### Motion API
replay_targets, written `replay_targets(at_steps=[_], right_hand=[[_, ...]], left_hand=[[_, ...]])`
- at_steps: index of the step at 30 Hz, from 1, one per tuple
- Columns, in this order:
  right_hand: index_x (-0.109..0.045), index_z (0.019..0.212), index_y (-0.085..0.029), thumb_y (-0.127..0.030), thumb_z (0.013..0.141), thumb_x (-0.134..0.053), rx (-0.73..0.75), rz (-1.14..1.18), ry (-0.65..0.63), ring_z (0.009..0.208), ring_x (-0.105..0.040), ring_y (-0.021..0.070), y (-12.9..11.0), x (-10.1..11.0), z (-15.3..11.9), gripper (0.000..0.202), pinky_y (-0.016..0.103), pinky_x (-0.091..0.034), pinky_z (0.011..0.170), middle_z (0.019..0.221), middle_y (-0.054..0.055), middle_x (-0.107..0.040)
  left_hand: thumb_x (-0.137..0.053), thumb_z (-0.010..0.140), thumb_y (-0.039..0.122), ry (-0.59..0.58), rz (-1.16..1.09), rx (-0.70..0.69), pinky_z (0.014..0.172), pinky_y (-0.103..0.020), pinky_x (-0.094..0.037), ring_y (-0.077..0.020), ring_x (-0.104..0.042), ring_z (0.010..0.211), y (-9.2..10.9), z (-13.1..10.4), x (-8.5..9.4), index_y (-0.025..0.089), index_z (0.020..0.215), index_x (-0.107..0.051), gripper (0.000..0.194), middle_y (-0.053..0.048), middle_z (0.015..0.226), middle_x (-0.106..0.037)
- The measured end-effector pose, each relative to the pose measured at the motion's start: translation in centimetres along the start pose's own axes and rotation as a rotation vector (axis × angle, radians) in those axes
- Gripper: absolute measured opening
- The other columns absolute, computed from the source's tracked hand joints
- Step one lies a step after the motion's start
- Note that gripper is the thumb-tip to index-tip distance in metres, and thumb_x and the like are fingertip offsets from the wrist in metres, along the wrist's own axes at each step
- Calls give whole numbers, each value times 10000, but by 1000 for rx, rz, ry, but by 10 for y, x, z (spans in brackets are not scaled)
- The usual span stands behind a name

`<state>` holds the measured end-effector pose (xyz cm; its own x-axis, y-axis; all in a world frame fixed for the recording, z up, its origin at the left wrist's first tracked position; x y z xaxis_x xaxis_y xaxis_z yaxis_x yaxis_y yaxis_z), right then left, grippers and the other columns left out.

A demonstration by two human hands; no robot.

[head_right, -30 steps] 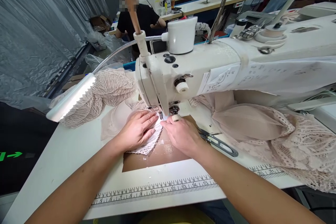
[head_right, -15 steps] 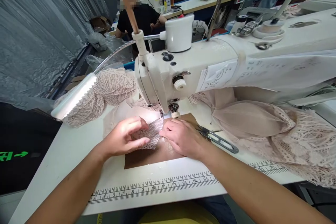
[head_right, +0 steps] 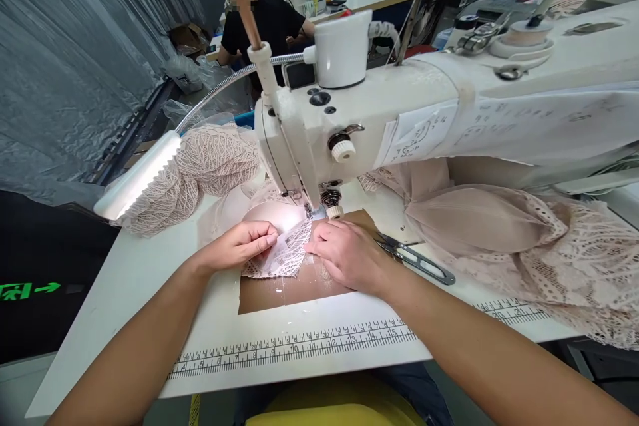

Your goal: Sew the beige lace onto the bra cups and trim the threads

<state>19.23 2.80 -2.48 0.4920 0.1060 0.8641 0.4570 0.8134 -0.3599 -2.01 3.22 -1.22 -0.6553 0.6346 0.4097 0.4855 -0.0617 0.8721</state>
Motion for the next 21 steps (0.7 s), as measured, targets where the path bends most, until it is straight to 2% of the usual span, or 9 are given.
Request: replay_targets(at_steps=[2, 7, 10, 11, 13, 16, 19, 21], right_hand=[[-684, 993, -198, -54, 821, -441, 3, -8, 4, 762, -480, 153, 0, 0, 0, 330, 269, -374, 666, 809, 42, -566], [-668, 1037, -198, -50, 812, -451, -18, -36, -28, 776, -469, 157, 1, 0, 0, 346, 272, -359, 677, 839, 44, -561], [-659, 1059, -200, -52, 821, -454, -71, -77, -40, 771, -464, 155, 1, 0, 1, 348, 272, -348, 681, 858, 43, -563], [-660, 1058, -200, -57, 827, -453, -87, -91, -41, 760, -460, 153, 1, 1, 1, 342, 271, -342, 672, 854, 41, -565], [-667, 1039, -194, -68, 841, -446, -108, -113, -44, 741, -455, 153, 1, 1, 2, 323, 270, -330, 649, 838, 42, -568], [-673, 1026, -180, -75, 855, -431, -103, -115, -37, 754, -466, 159, 0, 3, 3, 315, 273, -327, 645, 848, 52, -583], [-666, 1046, -183, -60, 841, -430, -93, -101, -36, 782, -476, 162, -1, 4, 2, 336, 275, -335, 672, 881, 57, -589], [-662, 1042, -191, -48, 823, -431, -98, -107, -51, 789, -472, 165, -1, 4, 1, 349, 277, -330, 679, 876, 53, -580]], left_hand=[[-413, 921, 428, -53, 20, -18, 574, -205, -402, -91, -455, 599, 4, -1, 0, 151, 786, -521, 326, 6, 693, -505], [-455, 913, 371, -217, 50, 18, 590, -202, -430, -100, -498, 635, 16, -11, -5, 159, 1070, -589, 297, -12, 765, -580], [-465, 909, 356, -272, 65, 26, 573, -206, -438, -112, -530, 638, 24, -17, -7, 157, 1121, -587, 315, -20, 765, -605], [-460, 912, 355, -252, 73, 16, 564, -209, -441, -114, -541, 631, 27, -18, -7, 153, 1118, -586, 315, -25, 772, -614], [-445, 918, 336, -127, 166, -52, 580, -226, -461, -127, -567, 657, 34, -14, -4, 149, 1102, -592, 301, -45, 821, -638], [-424, 920, 273, 111, 492, -260, 728, -302, -493, -182, -593, 828, 41, -2, -3, 151, 1092, -611, 282, -90, 947, -653], [-416, 922, 252, 146, 742, -455, 895, -381, -457, -231, -552, 1039, 35, 12, -10, 152, 1181, -579, 323, -126, 1160, -620], [-420, 922, 271, 154, 825, -515, 939, -412, -432, -246, -520, 1112, 26, 18, -15, 157, 1229, -550, 353, -127, 1258, -580]])
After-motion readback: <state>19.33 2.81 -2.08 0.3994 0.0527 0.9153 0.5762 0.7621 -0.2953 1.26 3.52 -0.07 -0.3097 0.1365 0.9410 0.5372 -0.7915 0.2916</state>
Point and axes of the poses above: each hand's wrist, its own z-axis towards the middle knuckle, its own x-axis out of the back of the hand, y = z × x, the point moved 3 cm from there along z, towards the middle knuckle
